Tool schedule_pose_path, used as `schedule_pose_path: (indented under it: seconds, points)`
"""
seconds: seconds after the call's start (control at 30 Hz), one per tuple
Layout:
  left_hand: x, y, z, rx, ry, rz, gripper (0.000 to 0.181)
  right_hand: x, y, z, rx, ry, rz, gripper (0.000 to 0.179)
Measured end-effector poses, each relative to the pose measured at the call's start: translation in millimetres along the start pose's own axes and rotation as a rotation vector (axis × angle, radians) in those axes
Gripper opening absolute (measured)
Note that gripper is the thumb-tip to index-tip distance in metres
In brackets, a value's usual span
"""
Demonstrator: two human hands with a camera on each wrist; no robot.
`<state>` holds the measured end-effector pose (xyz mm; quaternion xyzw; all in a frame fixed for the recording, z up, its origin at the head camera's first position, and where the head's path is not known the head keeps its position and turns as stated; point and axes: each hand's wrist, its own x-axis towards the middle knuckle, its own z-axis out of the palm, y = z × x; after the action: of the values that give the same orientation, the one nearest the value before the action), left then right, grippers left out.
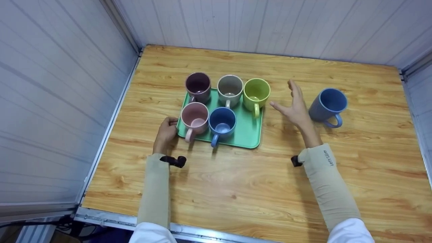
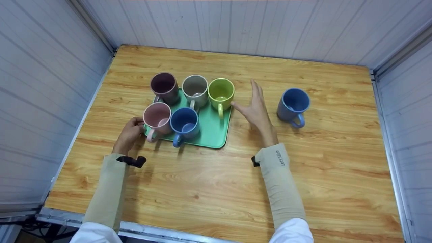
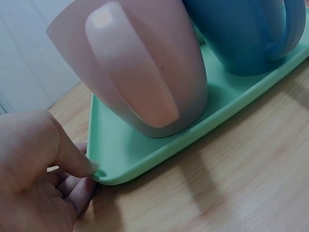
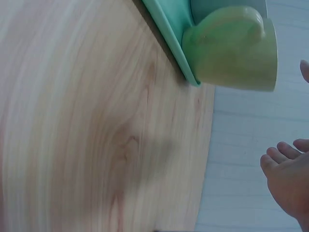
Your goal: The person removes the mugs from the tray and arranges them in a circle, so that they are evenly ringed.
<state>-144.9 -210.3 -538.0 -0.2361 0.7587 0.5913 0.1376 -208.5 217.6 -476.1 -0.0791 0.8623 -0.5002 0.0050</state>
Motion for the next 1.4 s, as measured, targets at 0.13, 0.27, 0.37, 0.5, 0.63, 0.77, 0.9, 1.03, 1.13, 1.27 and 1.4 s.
schedule_pose_path:
  seconds: [0.13,0.27,0.37,0.5,0.63,0.77,0.9,1.03,1.13,1.27,1.4]
  points:
    - [1.0,-0.2,-0.8,0.004,0.01,0.003,0.032,2.5,-3,14,0.039,0.001,0.003,0.102]
    - [2.8,-2.6,0.9,-0.025,0.019,0.035,0.036,5.3,-1,28,0.054,0.003,-0.002,0.103]
    - [3.3,-4.0,2.2,-0.021,0.024,0.068,0.041,7.1,-2,38,0.069,0.015,-0.018,0.101]
    - [2.5,-4.4,2.3,0.028,0.037,0.08,0.044,10.5,-4,50,0.092,0.027,-0.038,0.099]
    - [1.8,-4.8,2.9,0.021,0.035,0.074,0.043,13.6,-6,59,0.091,0.022,-0.032,0.1]
    - [0.8,-3.8,2.6,0.003,0.032,0.069,0.039,15.5,-8,62,0.087,0.022,-0.002,0.102]
    - [0.4,-3.0,2.2,0.016,0.034,0.067,0.036,17.5,-8,65,0.072,0.035,0.029,0.106]
    - [0.2,-2.8,2.5,0.003,0.034,0.058,0.034,20.1,-7,70,0.056,0.058,0.037,0.107]
    - [-0.2,-2.9,2.6,-0.03,0.033,0.051,0.033,22.3,-5,73,0.066,0.086,0.021,0.104]
    - [-0.4,-3.0,2.1,-0.037,0.022,0.053,0.033,23.9,-3,74,0.076,0.124,-0.003,0.098]
    - [0.4,-3.5,1.8,-0.02,0.019,0.062,0.034,23.9,-2,74,0.068,0.145,-0.002,0.096]
